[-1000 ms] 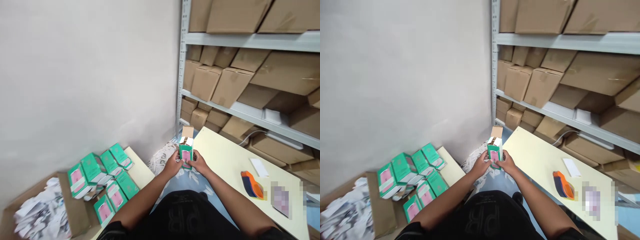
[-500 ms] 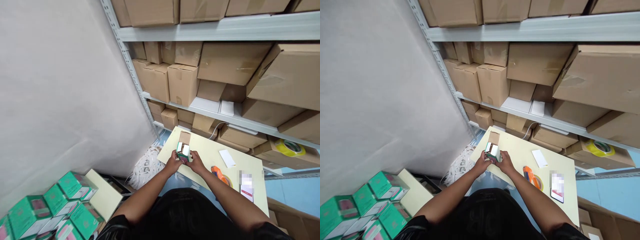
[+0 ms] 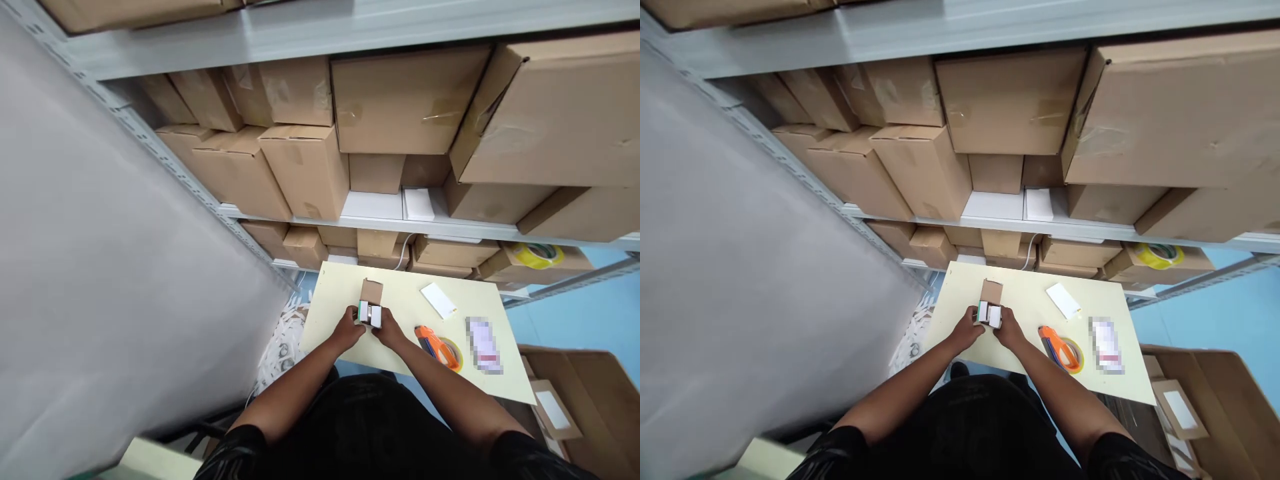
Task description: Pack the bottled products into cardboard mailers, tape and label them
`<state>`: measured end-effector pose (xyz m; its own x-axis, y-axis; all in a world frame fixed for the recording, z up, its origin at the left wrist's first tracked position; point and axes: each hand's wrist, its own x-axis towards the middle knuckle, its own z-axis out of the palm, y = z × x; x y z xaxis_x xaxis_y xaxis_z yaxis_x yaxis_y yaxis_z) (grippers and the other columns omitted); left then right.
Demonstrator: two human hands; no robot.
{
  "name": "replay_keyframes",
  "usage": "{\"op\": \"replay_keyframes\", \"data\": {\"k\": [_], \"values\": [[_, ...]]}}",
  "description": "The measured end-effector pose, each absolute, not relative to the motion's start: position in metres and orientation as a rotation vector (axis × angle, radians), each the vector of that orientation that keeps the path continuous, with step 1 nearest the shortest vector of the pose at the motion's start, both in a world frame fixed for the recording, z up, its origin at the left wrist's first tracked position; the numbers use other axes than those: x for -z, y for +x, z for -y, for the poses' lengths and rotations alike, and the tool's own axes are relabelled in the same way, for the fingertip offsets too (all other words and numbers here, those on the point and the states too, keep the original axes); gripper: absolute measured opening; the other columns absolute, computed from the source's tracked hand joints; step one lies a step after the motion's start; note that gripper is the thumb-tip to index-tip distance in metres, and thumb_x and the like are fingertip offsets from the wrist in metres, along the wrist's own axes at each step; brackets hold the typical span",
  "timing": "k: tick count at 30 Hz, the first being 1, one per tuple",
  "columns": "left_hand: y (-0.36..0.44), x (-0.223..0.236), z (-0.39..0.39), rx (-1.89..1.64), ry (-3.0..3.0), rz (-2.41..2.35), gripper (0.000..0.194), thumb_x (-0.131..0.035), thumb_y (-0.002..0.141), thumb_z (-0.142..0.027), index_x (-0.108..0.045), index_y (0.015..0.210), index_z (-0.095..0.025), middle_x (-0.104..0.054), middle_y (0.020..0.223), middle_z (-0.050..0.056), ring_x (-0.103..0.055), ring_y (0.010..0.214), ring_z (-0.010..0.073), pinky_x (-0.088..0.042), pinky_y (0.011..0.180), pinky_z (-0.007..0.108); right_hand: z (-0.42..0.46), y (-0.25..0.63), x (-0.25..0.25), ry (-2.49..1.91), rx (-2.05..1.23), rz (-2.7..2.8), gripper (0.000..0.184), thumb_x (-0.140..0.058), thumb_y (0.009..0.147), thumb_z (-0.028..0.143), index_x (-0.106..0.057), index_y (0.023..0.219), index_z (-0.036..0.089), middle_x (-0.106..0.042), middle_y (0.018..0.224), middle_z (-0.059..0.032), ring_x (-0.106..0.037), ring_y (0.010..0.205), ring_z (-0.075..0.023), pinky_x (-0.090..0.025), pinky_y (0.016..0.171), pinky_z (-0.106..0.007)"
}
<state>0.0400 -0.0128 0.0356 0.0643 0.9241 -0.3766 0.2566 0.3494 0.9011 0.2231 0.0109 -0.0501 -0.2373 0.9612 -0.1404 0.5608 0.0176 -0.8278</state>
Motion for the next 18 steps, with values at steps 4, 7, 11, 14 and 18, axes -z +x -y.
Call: {"op": "replay_keyframes", "data": {"k": [4, 7, 11, 14, 18], "values": [[0.018, -0.039, 0.010, -0.642, 1.344, -1.450, 0.051, -0.069, 0.073, -0.011, -0.050, 0.120, -0.020, -0.063, 0.124, 0.011, -0.064, 0.108, 0.0238, -0.053, 0.091, 0.036, 0.006, 0.219, 0.034, -1.643, -1.154, 1.684, 0.085, -0.070, 0.066, 0.017, -0.047, 0.147, 0.024, -0.054, 0.137, -0.0115, -0.061, 0.120, -0.0307, -0.052, 0.103, -0.049], [0.007, -0.046, 0.005, -0.698, 1.504, -1.385, 0.057, -0.072, 0.078, -0.022, -0.049, 0.129, -0.020, -0.058, 0.126, 0.011, -0.061, 0.100, 0.0211, -0.054, 0.081, 0.033, 0.019, 0.211, 0.008, -1.692, -1.101, 1.591, 0.086, -0.072, 0.075, 0.030, -0.038, 0.154, 0.027, -0.049, 0.139, -0.0124, -0.063, 0.109, -0.0269, -0.057, 0.092, -0.045], [0.005, -0.051, -0.011, -0.679, 1.641, -1.310, 0.050, -0.068, 0.085, -0.030, -0.051, 0.132, -0.022, -0.055, 0.122, 0.008, -0.061, 0.092, 0.0185, -0.054, 0.086, 0.035, 0.022, 0.195, -0.024, -1.703, -0.955, 1.584, 0.073, -0.069, 0.084, 0.036, -0.043, 0.151, 0.027, -0.053, 0.127, -0.0099, -0.061, 0.107, -0.0249, -0.056, 0.092, -0.041], [0.012, -0.055, -0.025, -0.571, 1.722, -1.375, 0.040, -0.066, 0.086, -0.027, -0.054, 0.124, -0.021, -0.056, 0.121, 0.008, -0.063, 0.091, 0.0187, -0.052, 0.088, 0.035, 0.014, 0.187, -0.035, -1.782, -0.875, 1.587, 0.065, -0.065, 0.086, 0.031, -0.046, 0.148, 0.026, -0.055, 0.124, -0.0093, -0.059, 0.113, -0.0260, -0.053, 0.095, -0.040], [0.026, -0.068, -0.039, -0.433, 1.746, -1.547, 0.033, -0.070, 0.084, -0.031, -0.055, 0.112, -0.022, -0.061, 0.109, 0.006, -0.064, 0.091, 0.0210, -0.048, 0.079, 0.032, 0.005, 0.188, -0.038, -1.850, -0.852, 1.657, 0.060, -0.065, 0.085, 0.029, -0.051, 0.143, 0.023, -0.058, 0.123, -0.0114, -0.061, 0.111, -0.0275, -0.051, 0.094, -0.040]]}}
